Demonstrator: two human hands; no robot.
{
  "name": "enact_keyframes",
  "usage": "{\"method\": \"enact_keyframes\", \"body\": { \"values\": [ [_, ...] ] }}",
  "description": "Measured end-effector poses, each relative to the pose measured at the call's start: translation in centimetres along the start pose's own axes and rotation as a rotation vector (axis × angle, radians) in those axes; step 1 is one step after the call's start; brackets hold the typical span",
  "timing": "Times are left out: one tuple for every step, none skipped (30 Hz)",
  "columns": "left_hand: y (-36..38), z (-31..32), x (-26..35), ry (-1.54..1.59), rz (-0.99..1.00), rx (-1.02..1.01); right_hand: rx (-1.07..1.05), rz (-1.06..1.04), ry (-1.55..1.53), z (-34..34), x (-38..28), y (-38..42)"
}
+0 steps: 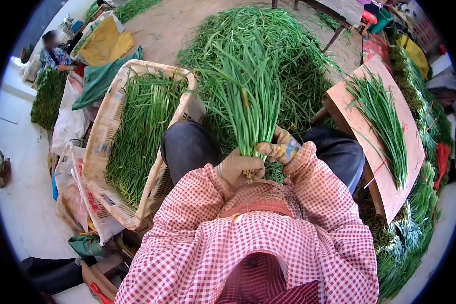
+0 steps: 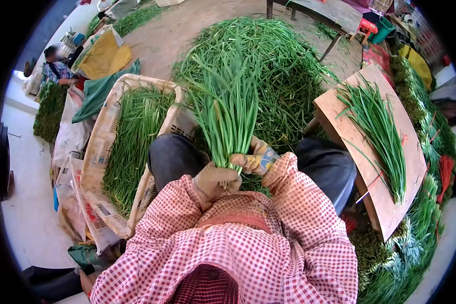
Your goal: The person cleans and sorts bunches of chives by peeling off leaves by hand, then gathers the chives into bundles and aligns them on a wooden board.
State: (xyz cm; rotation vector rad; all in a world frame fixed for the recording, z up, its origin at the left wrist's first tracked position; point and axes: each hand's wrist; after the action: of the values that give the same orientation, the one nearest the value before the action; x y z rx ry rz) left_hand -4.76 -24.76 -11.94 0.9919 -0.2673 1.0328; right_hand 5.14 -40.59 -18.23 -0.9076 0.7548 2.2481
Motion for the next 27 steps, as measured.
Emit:
{"method": "enact_keyframes", "body": {
  "values": [
    [-0.3,0.0,0.1,-0.087,-0.010,0.036,0.067,-0.020,0.214,1.1,-1.2,1.1],
    [-0.6,-0.2,-0.2,-0.089,-0.012,0.034,0.125,-0.115,0.284,-0.6,-1.2,0.8],
    [-1.1,-0.5,-0.5,-0.058,0.042,0.065,0.191,-0.207,0.359,-2.2,-1.1,0.4],
    [-1.5,-0.8,-0.9,-0.023,0.093,0.096,0.437,-0.597,0.658,0.0,-2.5,1.6],
    [-1.8,-1.1,-0.8,-0.043,0.066,0.073,0.501,-0.582,0.632,0.3,-3.5,2.0],
    [-2.2,-1.1,-1.1,-0.039,0.061,0.068,0.567,-0.569,0.604,0.5,-4.6,2.4],
    [-2.5,-1.0,-1.5,-0.053,0.099,0.079,0.533,-0.571,0.603,2.1,-5.3,3.0],
    [-2.8,-1.1,-1.8,-0.071,0.139,0.091,0.454,-0.599,0.601,3.1,-5.3,2.9],
    [-3.7,-1.9,-2.3,-0.080,0.095,0.067,0.401,-0.494,0.647,4.0,-5.7,3.0],
    [-3.6,-1.5,-2.2,-0.087,0.093,0.063,0.345,-0.390,0.691,5.0,-6.2,2.8],
    [-3.4,-1.0,-2.2,-0.125,0.151,0.100,0.382,-0.412,0.720,6.0,-6.1,2.3],
    [-3.3,-0.7,-2.2,-0.161,0.211,0.138,0.384,-0.417,0.716,5.8,-5.6,1.4],
    [-3.4,-0.7,-2.0,-0.183,0.217,0.131,0.371,-0.469,0.613,5.6,-4.9,0.4],
    [-3.3,-0.7,-1.9,-0.183,0.221,0.135,0.353,-0.516,0.510,5.4,-4.4,-0.2],
    [-3.2,-0.7,-1.8,-0.169,0.220,0.137,0.379,-0.460,0.484,4.9,-4.3,-0.3],
    [-3.0,-0.6,-1.5,-0.155,0.220,0.138,0.389,-0.482,0.397,4.9,-4.1,-0.6],
    [-2.9,-0.6,-1.3,-0.154,0.222,0.141,0.395,-0.513,0.376,4.7,-4.0,-0.6],
    [-3.0,-0.6,-1.0,-0.080,0.177,0.144,0.403,-0.545,0.356,4.7,-4.0,-0.5],
    [-2.9,-0.5,-0.6,-0.005,0.131,0.147,0.402,-0.546,0.357,4.8,-4.0,-0.1],
    [-2.9,-0.5,-0.1,-0.002,0.133,0.146,0.384,-0.613,0.336,5.0,-3.8,0.5],
    [-2.8,-0.4,0.6,0.005,0.148,0.094,0.364,-0.680,0.315,5.3,-3.6,1.2],
    [-2.8,-0.3,1.1,0.014,0.166,0.042,0.359,-0.680,0.319,5.7,-3.4,1.7],
    [-3.5,-0.9,0.8,-0.009,0.189,0.047,0.380,-0.658,0.251,6.4,-3.1,2.1],
    [-3.7,-1.0,0.8,-0.006,0.191,0.050,0.402,-0.633,0.181,7.0,-2.8,2.2],
    [-3.9,-0.9,0.9,0.016,0.215,0.014,0.392,-0.628,0.101,7.2,-2.5,1.9],
    [-4.0,-0.9,0.9,0.035,0.240,-0.022,0.389,-0.631,0.099,7.0,-2.5,1.9],
    [-4.2,-1.1,0.8,0.031,0.244,-0.022,0.358,-0.518,0.065,6.7,-2.6,2.0]
  ]
}}
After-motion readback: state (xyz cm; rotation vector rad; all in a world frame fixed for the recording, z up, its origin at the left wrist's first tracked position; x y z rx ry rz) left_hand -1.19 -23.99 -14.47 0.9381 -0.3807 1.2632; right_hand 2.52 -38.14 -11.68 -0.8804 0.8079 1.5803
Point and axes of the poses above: each hand's wrist, its own y-axis away from the middle knuckle, its own z-axis out of the palm, x = y × z, and after that the axes turned 15 degrees about x, right-handed
